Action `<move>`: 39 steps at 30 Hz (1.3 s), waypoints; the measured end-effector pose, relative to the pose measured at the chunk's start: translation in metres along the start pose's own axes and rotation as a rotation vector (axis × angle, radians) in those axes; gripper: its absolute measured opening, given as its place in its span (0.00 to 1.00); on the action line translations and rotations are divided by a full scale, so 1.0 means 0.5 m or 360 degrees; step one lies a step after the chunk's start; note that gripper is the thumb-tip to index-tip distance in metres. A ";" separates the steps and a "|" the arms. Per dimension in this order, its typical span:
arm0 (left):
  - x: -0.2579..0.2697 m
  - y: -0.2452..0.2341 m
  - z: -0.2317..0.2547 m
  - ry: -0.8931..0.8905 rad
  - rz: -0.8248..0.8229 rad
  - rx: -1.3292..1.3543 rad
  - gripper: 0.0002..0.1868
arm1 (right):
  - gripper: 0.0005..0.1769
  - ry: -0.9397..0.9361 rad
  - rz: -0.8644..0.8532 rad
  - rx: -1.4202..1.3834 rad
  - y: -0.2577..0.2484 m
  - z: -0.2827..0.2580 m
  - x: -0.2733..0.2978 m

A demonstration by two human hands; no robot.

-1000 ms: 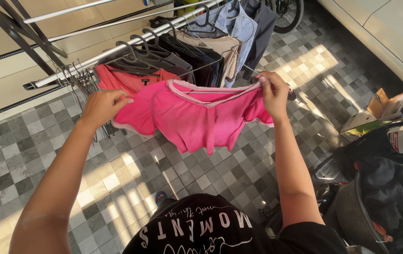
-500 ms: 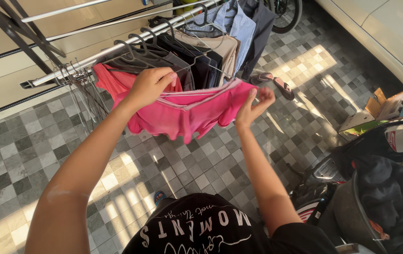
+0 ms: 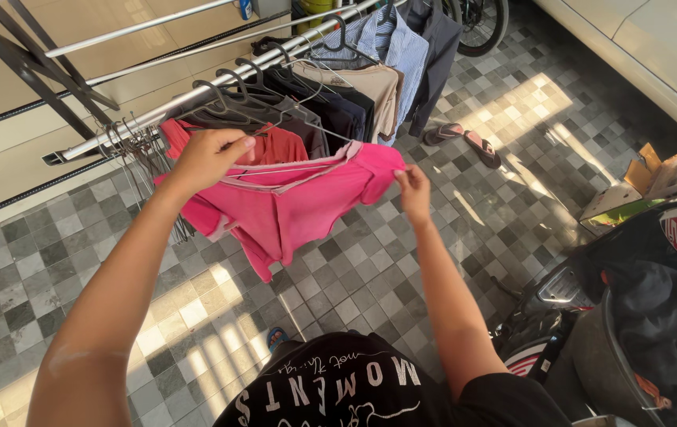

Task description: The person removes wet clothes from a bucket, places each item on a hanger, and hangs them on a metal drying rack. The person handles shirts and shorts one at a time, arranging them on the rack.

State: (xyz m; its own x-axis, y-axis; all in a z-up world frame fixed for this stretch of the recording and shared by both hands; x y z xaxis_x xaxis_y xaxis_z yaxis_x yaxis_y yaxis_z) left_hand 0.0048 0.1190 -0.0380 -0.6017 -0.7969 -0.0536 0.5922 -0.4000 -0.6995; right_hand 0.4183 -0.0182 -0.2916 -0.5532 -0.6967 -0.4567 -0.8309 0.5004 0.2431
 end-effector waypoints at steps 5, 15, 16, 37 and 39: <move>0.021 -0.035 -0.034 0.0156 0.0015 0.0250 0.19 | 0.11 0.0091 -0.0144 0.0288 -0.076 -0.102 -0.056; 0.005 0.099 -0.060 0.0031 -0.0246 0.0494 0.20 | 0.22 -0.1342 -0.0956 0.1414 0.374 -0.492 -0.001; 0.003 0.112 -0.066 0.0033 -0.0253 0.0492 0.20 | 0.17 -0.1004 -0.1007 0.1321 0.395 -0.470 -0.011; 0.188 0.071 -0.785 -0.1334 0.0966 -0.0046 0.31 | 0.12 -0.0346 -0.1111 0.1487 0.771 0.000 -0.031; 0.206 0.055 -0.783 -0.1341 0.1086 0.0017 0.34 | 0.12 -0.0258 -0.1103 0.1495 0.815 0.061 -0.050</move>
State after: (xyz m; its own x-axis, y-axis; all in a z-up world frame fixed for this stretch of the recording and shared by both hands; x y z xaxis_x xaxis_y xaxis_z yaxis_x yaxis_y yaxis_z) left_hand -0.2507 0.2032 -0.3415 0.4158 -0.9059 0.0805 0.6695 0.2451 -0.7012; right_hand 0.0951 0.2188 -0.2070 0.0696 -0.9290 -0.3634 -0.5440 0.2700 -0.7944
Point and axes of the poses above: each hand's wrist, its own x-axis away from the middle knuckle, its own y-axis out of the palm, z = x × y, the point moved 10 cm from there along -x, towards the middle knuckle, and after that the axes turned 12 degrees about -y, right-handed, at the moved point
